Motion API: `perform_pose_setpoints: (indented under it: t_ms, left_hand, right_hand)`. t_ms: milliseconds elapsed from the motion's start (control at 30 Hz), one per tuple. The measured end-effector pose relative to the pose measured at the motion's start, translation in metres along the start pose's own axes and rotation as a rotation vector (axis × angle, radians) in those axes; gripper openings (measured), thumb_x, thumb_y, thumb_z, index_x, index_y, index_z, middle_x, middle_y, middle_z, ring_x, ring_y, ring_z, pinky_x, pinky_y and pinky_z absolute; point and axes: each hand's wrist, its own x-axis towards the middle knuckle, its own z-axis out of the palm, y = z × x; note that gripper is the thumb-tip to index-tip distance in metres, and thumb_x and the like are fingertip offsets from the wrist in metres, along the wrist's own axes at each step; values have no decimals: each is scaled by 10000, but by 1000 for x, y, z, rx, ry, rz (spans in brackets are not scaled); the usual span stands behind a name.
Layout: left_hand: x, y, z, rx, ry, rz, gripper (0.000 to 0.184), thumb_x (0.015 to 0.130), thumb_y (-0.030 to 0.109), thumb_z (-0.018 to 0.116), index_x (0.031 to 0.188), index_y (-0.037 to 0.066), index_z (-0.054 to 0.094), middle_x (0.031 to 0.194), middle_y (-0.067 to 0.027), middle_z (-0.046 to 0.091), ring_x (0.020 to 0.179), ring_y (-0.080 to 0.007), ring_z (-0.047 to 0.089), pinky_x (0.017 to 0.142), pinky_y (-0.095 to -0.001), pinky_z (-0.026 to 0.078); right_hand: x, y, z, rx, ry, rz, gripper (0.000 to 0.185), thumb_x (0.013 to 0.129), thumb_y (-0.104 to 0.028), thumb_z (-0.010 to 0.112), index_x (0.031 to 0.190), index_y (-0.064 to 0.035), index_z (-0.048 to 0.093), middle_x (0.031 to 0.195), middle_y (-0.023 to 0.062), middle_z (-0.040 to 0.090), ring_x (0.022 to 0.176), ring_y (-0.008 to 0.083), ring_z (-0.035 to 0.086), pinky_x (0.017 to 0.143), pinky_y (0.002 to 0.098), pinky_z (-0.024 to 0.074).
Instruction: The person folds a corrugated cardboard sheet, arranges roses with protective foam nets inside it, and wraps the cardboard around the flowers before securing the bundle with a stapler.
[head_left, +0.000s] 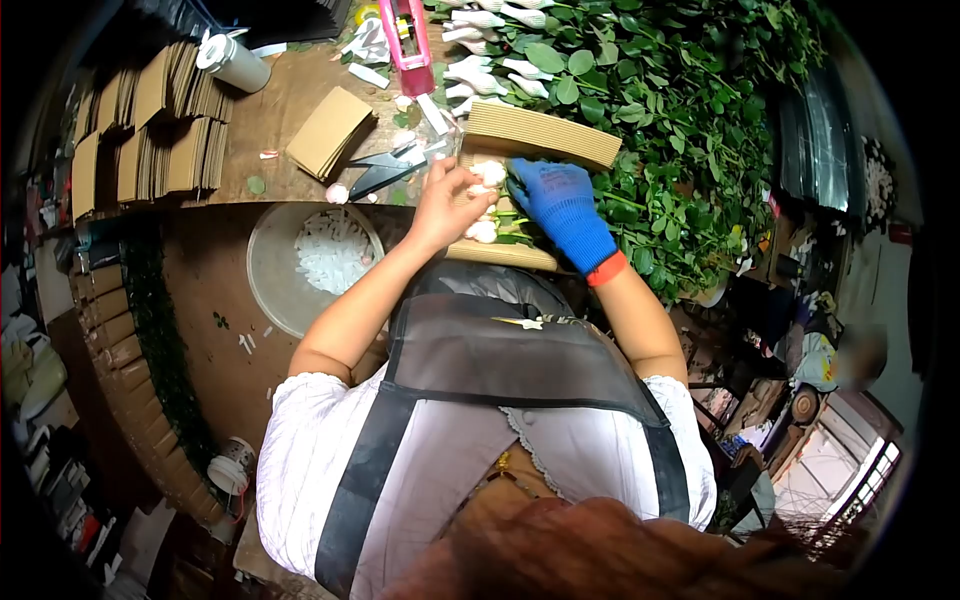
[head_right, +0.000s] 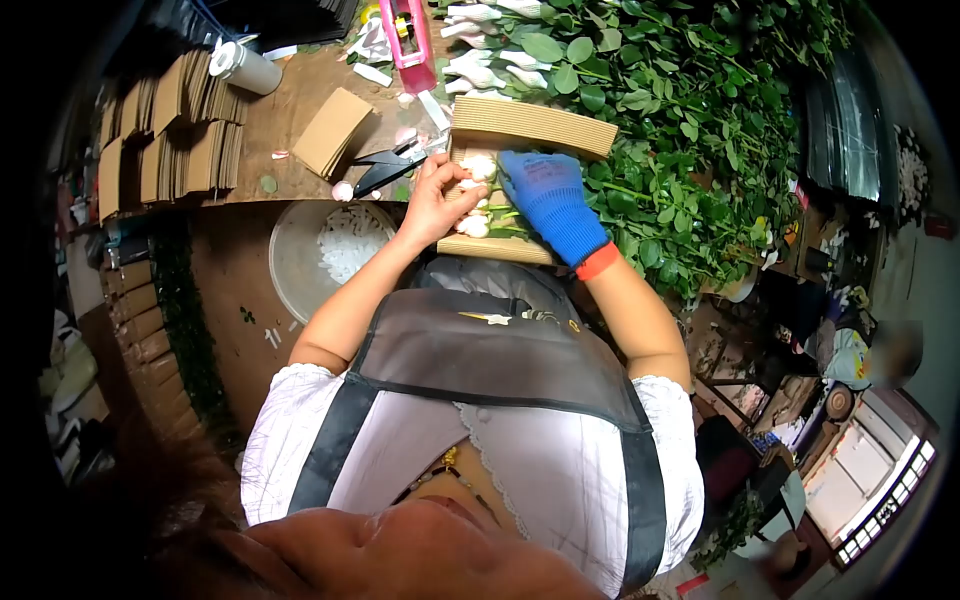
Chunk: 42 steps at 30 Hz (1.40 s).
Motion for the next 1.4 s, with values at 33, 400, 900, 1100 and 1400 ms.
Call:
perform_pose_setpoints:
  t_ms: [33, 400, 900, 1100, 1400]
  left_hand:
    - [-1, -2, 0, 7, 3, -10, 308, 770, 224, 850, 951, 55, 665, 1222, -136, 486, 1149, -259, 512, 983, -350, 439]
    - [0, 11, -8, 6, -32, -49, 489, 773, 244, 829, 1148, 47, 584, 1166, -141, 527, 1167, -270, 511, 1022, -382, 407]
    - [23, 20, -4, 22, -29, -59, 348, 773, 234, 846, 1028, 39, 712, 1119, -130, 519, 1049, -245, 563, 915, -343, 475]
    - [24, 18, -5, -25, -44, -56, 298, 777, 173, 837, 1009, 36, 711, 1004, -98, 542, 916, -210, 576, 824, -318, 476]
    - [23, 20, -7, -173, -106, -185, 233, 811, 98, 806, 1011, 27, 712, 1058, -85, 506, 912, -159, 598, 830, -279, 498]
  right_hand:
    - [4, 2, 4, -20, -33, -3, 248, 904, -368, 615, 1058, -175, 635, 832, 106, 704, 802, 298, 691, 659, 443, 508]
    - [18, 2, -1, -22, -173, -31, 221, 905, -323, 605, 1033, -145, 634, 835, 131, 708, 805, 341, 689, 681, 477, 522]
    - [9, 0, 7, 66, -79, -47, 196, 886, -282, 632, 992, -129, 692, 872, 120, 727, 791, 311, 714, 673, 444, 536]
    - [1, 87, -60, 436, 516, 271, 257, 927, -274, 609, 1162, -207, 692, 1040, 104, 723, 878, 323, 701, 761, 420, 575]
    - [34, 269, 6, -233, 520, 333, 242, 828, -155, 622, 1063, -131, 676, 1272, 115, 628, 1082, 354, 597, 951, 452, 487]
